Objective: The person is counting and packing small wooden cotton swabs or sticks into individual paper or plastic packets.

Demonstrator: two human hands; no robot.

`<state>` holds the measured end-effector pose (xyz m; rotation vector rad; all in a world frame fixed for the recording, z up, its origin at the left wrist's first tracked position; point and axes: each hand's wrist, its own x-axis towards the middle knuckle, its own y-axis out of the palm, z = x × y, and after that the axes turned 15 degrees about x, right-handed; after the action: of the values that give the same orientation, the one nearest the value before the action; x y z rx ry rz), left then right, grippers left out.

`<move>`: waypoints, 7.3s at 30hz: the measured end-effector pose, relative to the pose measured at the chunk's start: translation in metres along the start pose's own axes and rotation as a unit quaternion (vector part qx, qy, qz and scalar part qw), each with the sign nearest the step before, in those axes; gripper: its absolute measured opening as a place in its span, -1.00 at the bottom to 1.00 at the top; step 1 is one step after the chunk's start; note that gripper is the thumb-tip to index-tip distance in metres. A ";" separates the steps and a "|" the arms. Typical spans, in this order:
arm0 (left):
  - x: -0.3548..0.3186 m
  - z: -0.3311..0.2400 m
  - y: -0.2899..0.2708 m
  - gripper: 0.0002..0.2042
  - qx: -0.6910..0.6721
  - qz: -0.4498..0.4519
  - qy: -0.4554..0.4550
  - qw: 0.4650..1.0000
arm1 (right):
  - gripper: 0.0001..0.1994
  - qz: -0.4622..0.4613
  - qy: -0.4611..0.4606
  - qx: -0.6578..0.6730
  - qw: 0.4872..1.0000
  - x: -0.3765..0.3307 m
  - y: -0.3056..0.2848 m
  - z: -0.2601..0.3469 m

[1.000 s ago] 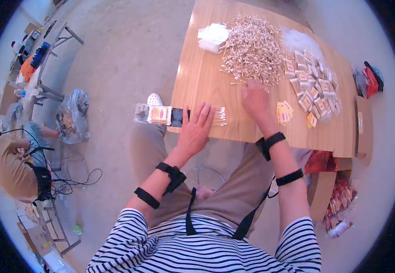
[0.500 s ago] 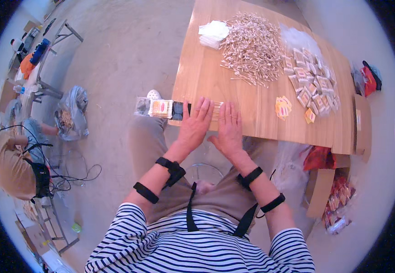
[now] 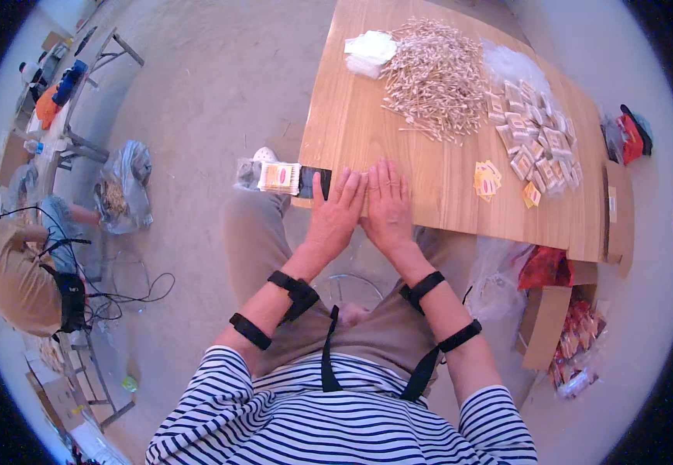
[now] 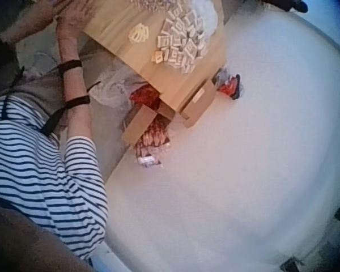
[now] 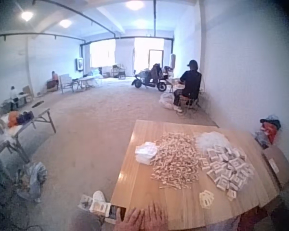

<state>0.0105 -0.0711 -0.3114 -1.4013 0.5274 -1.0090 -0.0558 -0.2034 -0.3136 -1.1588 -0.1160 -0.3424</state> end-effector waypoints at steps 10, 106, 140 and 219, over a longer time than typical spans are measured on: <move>-0.001 0.002 0.001 -0.20 -0.029 0.004 -0.004 1.000 | 0.02 0.019 -0.003 0.040 0.999 -0.011 -0.011 0.009; -0.057 0.068 -0.010 -0.58 -0.559 0.006 -0.542 0.628 | 0.11 0.067 0.046 0.064 0.995 0.001 -0.004 0.033; -0.017 0.101 0.064 -0.79 -0.783 -0.137 -0.544 0.271 | 0.02 0.056 0.025 0.088 0.994 0.042 0.045 0.102; -0.021 0.115 0.035 -0.75 -0.682 -0.141 -0.539 0.474 | -0.04 0.087 0.048 0.004 0.995 0.038 0.030 0.106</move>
<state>0.1033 0.0055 -0.3320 -3.2015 -0.0394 0.6188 -0.0009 -0.1041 -0.2875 -1.1334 0.0690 -0.2422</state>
